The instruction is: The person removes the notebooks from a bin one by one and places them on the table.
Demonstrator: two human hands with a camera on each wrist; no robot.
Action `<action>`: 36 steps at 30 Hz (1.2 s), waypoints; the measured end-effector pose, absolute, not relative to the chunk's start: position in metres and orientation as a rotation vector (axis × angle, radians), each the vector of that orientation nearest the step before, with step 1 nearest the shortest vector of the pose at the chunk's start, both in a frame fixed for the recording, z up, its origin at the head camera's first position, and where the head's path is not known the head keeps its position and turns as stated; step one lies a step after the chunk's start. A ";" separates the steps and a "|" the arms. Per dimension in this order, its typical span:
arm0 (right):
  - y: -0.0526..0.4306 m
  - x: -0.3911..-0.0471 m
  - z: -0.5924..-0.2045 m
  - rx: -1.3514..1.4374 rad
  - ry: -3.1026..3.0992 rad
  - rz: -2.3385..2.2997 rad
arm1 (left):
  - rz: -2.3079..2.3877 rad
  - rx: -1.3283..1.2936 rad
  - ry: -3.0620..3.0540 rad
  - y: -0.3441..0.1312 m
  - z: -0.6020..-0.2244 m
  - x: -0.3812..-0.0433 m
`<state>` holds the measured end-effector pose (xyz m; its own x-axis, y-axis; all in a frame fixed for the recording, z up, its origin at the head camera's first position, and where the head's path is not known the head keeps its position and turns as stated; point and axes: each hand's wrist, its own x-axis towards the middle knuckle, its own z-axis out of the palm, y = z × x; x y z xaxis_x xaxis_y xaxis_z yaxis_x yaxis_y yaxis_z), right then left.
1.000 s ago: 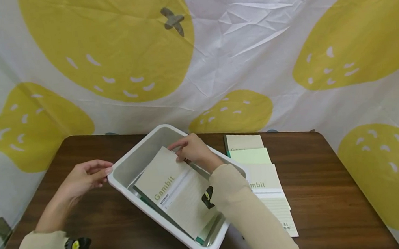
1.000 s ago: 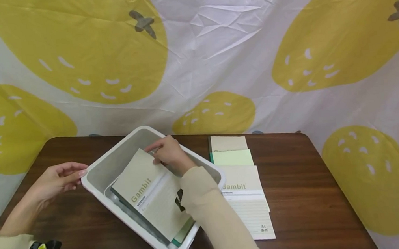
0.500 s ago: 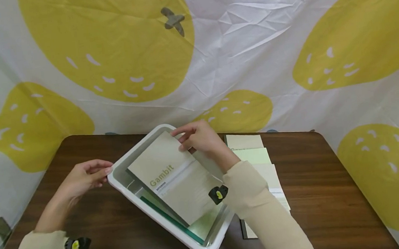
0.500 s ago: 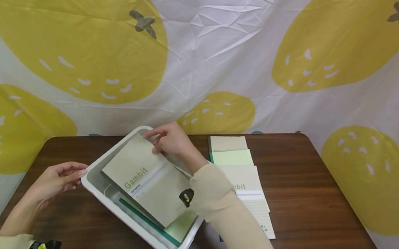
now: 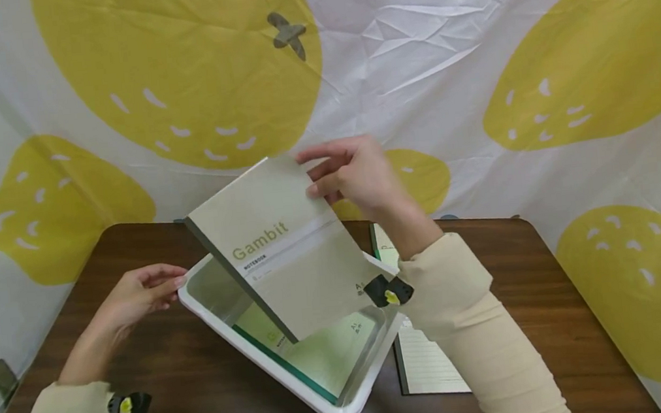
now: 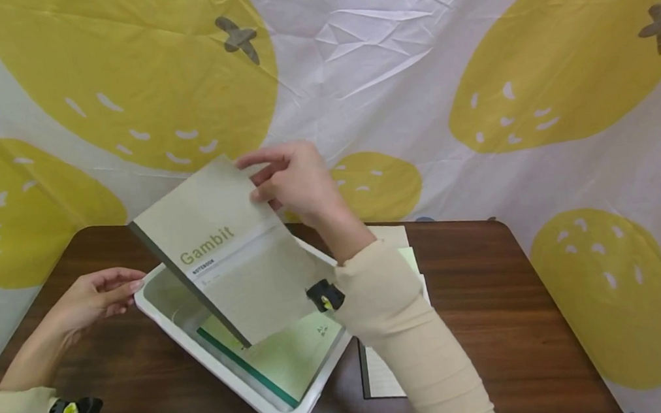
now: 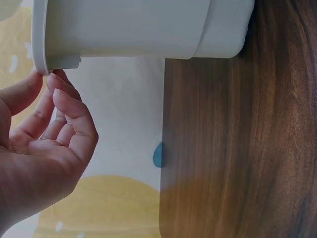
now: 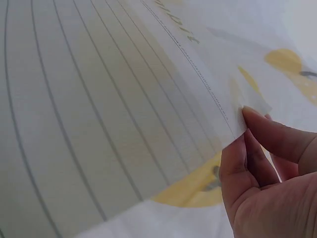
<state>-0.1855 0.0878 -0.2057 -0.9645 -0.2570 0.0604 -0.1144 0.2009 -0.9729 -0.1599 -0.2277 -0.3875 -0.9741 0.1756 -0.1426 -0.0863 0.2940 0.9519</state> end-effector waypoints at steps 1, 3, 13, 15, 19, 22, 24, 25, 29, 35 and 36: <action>0.090 -0.185 -0.197 -0.362 2.338 -1.921 | 1.742 0.084 2.340 -0.227 -0.388 -0.160; 0.094 -0.184 -0.181 -0.343 2.339 -1.993 | 1.738 0.083 2.336 -0.227 -0.388 -0.161; 0.152 -0.183 -0.128 -0.294 2.328 -2.319 | 1.717 0.080 2.347 -0.223 -0.388 -0.164; 0.170 -0.184 -0.125 -0.254 2.308 -2.358 | 1.712 0.074 2.348 -0.223 -0.388 -0.163; 0.208 -0.183 -0.129 -0.140 2.280 -2.413 | 1.707 0.059 2.345 -0.225 -0.389 -0.162; 0.236 -0.181 -0.135 -0.051 2.294 -2.410 | 1.711 0.053 2.347 -0.227 -0.391 -0.161; 0.253 -0.180 -0.141 0.013 2.321 -2.389 | 1.720 0.052 2.344 -0.228 -0.391 -0.161; 0.261 -0.180 -0.143 0.047 2.339 -2.378 | 1.719 0.051 2.346 -0.229 -0.391 -0.160; 0.292 -0.179 -0.157 0.154 2.400 -2.315 | 1.704 0.038 2.356 -0.230 -0.392 -0.159; 0.340 -0.180 -0.195 0.208 2.508 -2.121 | 1.677 0.006 2.362 -0.230 -0.390 -0.158; 0.349 -0.180 -0.204 0.229 2.533 -2.079 | 1.676 0.002 2.361 -0.230 -0.390 -0.158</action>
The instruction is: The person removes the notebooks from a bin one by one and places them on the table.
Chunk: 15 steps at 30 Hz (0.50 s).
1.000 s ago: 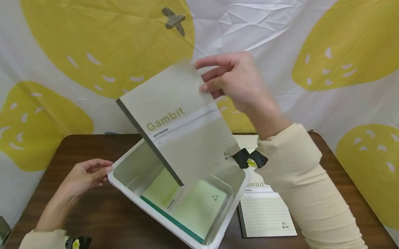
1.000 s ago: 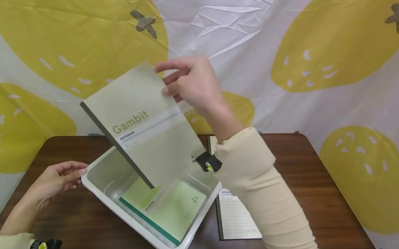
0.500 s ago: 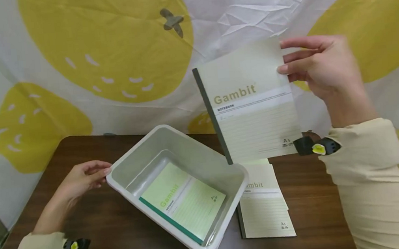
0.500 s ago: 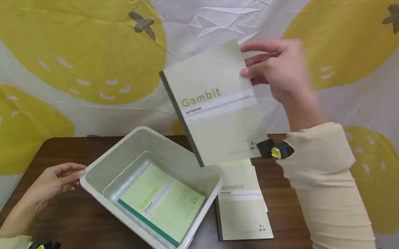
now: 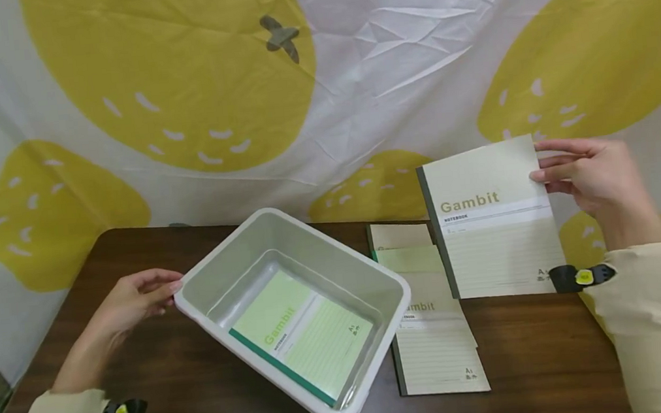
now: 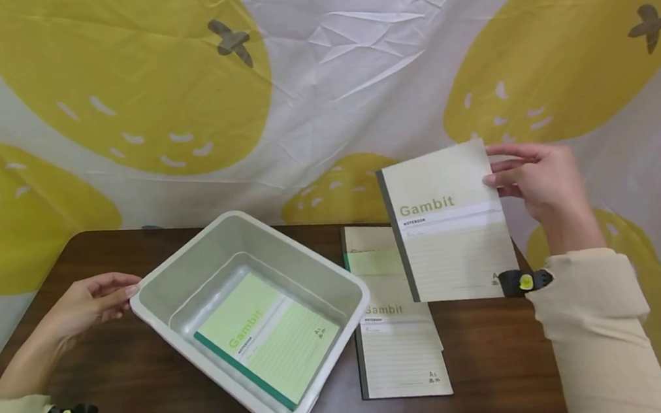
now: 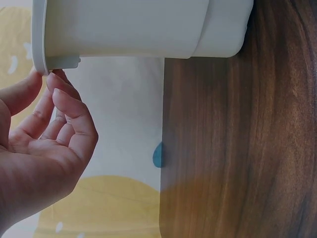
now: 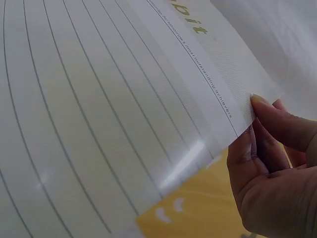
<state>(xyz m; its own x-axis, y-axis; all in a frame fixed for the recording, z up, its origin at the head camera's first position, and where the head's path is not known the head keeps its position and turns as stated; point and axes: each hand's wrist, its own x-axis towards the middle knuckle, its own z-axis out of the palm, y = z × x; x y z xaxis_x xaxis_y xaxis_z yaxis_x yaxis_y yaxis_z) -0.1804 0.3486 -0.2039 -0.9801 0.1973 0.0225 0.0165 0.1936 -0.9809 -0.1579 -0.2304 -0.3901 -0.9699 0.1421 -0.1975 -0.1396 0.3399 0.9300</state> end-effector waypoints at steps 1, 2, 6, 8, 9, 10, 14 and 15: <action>0.357 -0.181 -0.213 -0.232 -2.336 1.876 | 1.677 0.001 2.359 -0.230 -0.390 -0.158; 0.365 -0.181 -0.222 -0.256 -2.349 1.856 | 1.677 0.001 2.358 -0.230 -0.390 -0.158; 0.395 -0.184 -0.257 -0.325 -2.320 1.921 | 1.673 -0.004 2.363 -0.230 -0.390 -0.158; 0.406 -0.185 -0.270 -0.345 -2.303 1.953 | 1.667 -0.003 2.368 -0.230 -0.389 -0.157; 0.411 -0.186 -0.276 -0.358 -2.299 1.973 | 1.666 -0.003 2.371 -0.230 -0.389 -0.157; 0.415 -0.187 -0.282 -0.374 -2.304 1.977 | 1.665 -0.002 2.372 -0.230 -0.389 -0.157; 0.427 -0.191 -0.300 -0.412 -2.316 2.006 | 1.673 -0.001 2.365 -0.230 -0.390 -0.158; 0.428 -0.192 -0.304 -0.420 -2.313 2.018 | 1.675 -0.001 2.364 -0.230 -0.390 -0.158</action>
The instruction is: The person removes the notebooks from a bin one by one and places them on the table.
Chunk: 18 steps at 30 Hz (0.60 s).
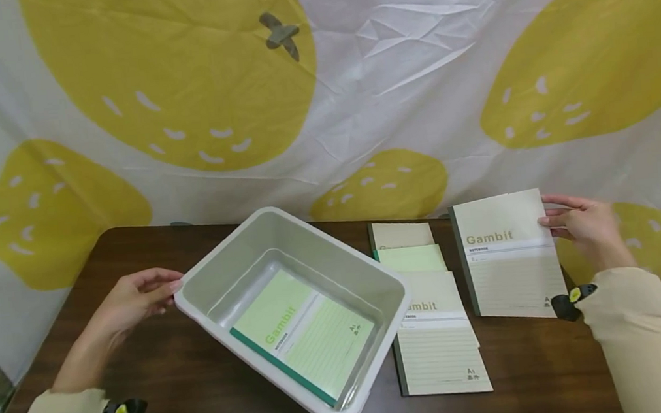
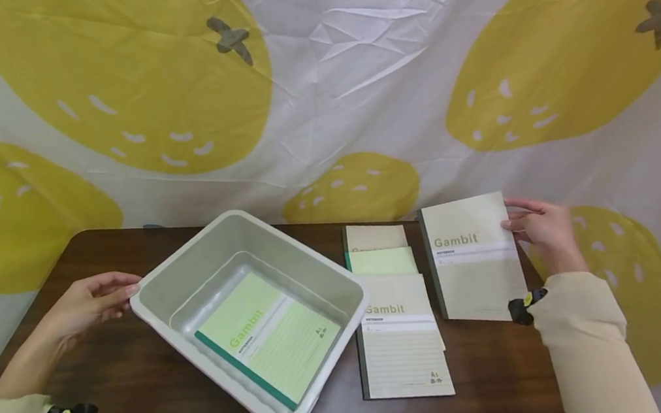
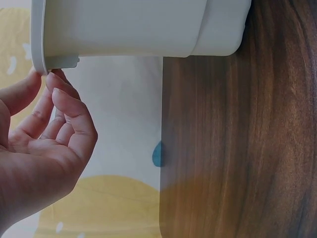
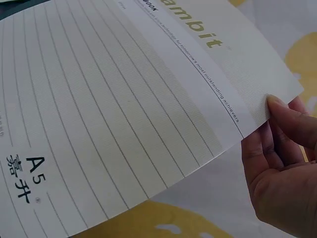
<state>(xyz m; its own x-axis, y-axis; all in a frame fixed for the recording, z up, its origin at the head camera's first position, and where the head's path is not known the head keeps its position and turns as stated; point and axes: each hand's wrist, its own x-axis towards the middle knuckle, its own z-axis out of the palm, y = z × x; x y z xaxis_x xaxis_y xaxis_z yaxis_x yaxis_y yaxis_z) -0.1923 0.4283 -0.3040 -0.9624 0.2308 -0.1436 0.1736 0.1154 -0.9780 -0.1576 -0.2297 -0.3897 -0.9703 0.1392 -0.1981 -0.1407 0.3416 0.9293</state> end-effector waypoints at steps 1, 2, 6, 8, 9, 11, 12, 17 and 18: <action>0.429 -0.194 -0.307 -0.425 -2.309 2.020 | 1.679 -0.001 2.360 -0.230 -0.390 -0.157; 0.430 -0.195 -0.310 -0.435 -2.306 2.018 | 1.684 -0.001 2.356 -0.229 -0.390 -0.157; 0.431 -0.198 -0.320 -0.491 -2.270 2.003 | 1.686 0.000 2.356 -0.228 -0.389 -0.157; 0.431 -0.200 -0.323 -0.517 -2.253 1.992 | 1.683 0.001 2.360 -0.228 -0.389 -0.157; 0.431 -0.201 -0.324 -0.529 -2.242 1.993 | 1.683 0.003 2.363 -0.228 -0.389 -0.158; 0.432 -0.204 -0.326 -0.543 -2.242 1.985 | 1.686 0.004 2.365 -0.228 -0.389 -0.158; 0.433 -0.205 -0.327 -0.553 -2.240 1.980 | 1.692 0.006 2.362 -0.228 -0.389 -0.158; 0.436 -0.211 -0.331 -0.568 -2.239 1.984 | 1.708 0.024 2.355 -0.228 -0.389 -0.159; 0.436 -0.211 -0.332 -0.554 -2.216 2.024 | 1.707 0.025 2.356 -0.227 -0.389 -0.159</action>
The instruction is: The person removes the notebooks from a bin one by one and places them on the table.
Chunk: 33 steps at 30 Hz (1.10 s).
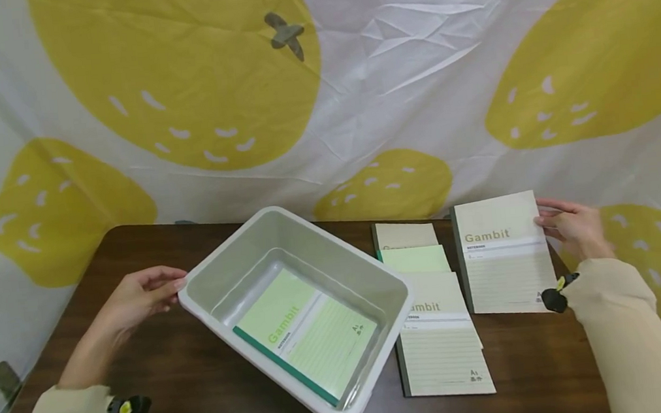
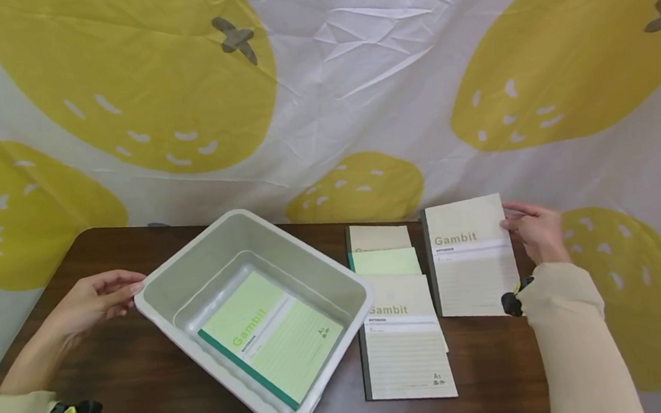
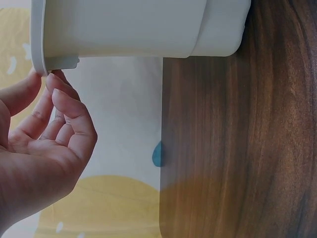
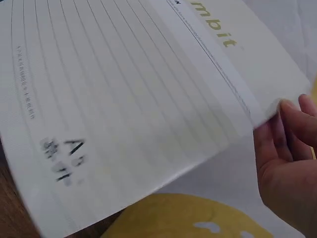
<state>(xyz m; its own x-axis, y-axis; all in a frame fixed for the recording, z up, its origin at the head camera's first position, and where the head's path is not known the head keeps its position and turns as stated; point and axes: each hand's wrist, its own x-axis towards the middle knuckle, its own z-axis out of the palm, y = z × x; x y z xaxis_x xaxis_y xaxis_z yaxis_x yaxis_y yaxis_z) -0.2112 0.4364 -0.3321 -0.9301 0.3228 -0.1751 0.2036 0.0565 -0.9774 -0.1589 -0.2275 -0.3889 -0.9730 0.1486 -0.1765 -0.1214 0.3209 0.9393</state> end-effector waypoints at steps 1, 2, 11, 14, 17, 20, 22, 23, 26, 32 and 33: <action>0.437 -0.212 -0.333 -0.532 -2.181 2.080 | 1.705 0.026 2.357 -0.227 -0.389 -0.159; 0.438 -0.212 -0.333 -0.506 -2.144 2.141 | 1.705 0.025 2.356 -0.227 -0.389 -0.159; 0.431 -0.216 -0.327 -0.426 -2.069 2.306 | 1.728 0.034 2.338 -0.229 -0.389 -0.159; 0.426 -0.218 -0.323 -0.408 -2.197 2.241 | 1.729 0.041 2.334 -0.230 -0.391 -0.159; 0.420 -0.219 -0.319 -0.328 -2.287 2.234 | 1.725 0.038 2.333 -0.230 -0.391 -0.159; 0.413 -0.222 -0.313 -0.223 -2.364 2.254 | 1.719 0.026 2.336 -0.230 -0.391 -0.159; 0.405 -0.224 -0.307 -0.169 -2.438 2.215 | 1.714 0.021 2.338 -0.230 -0.391 -0.159; 0.401 -0.225 -0.304 -0.139 -2.455 2.221 | 1.712 0.019 2.341 -0.230 -0.392 -0.159; 0.388 -0.227 -0.293 -0.049 -2.528 2.183 | 1.718 0.027 2.346 -0.233 -0.397 -0.161; 0.355 -0.226 -0.268 0.041 -2.662 2.048 | 1.712 0.026 2.352 -0.232 -0.395 -0.160; 0.349 -0.226 -0.263 0.043 -2.688 2.008 | 1.699 0.023 2.356 -0.231 -0.392 -0.159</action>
<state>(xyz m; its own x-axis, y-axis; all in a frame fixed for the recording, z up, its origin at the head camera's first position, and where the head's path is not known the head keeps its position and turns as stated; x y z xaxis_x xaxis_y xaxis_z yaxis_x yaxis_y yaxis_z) -0.2260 0.3494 -0.2634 -0.9769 -0.1474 -0.1546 0.1065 0.2914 -0.9506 -0.1589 -0.2307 -0.3923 -0.9721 0.1496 -0.1808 -0.1243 0.3251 0.9375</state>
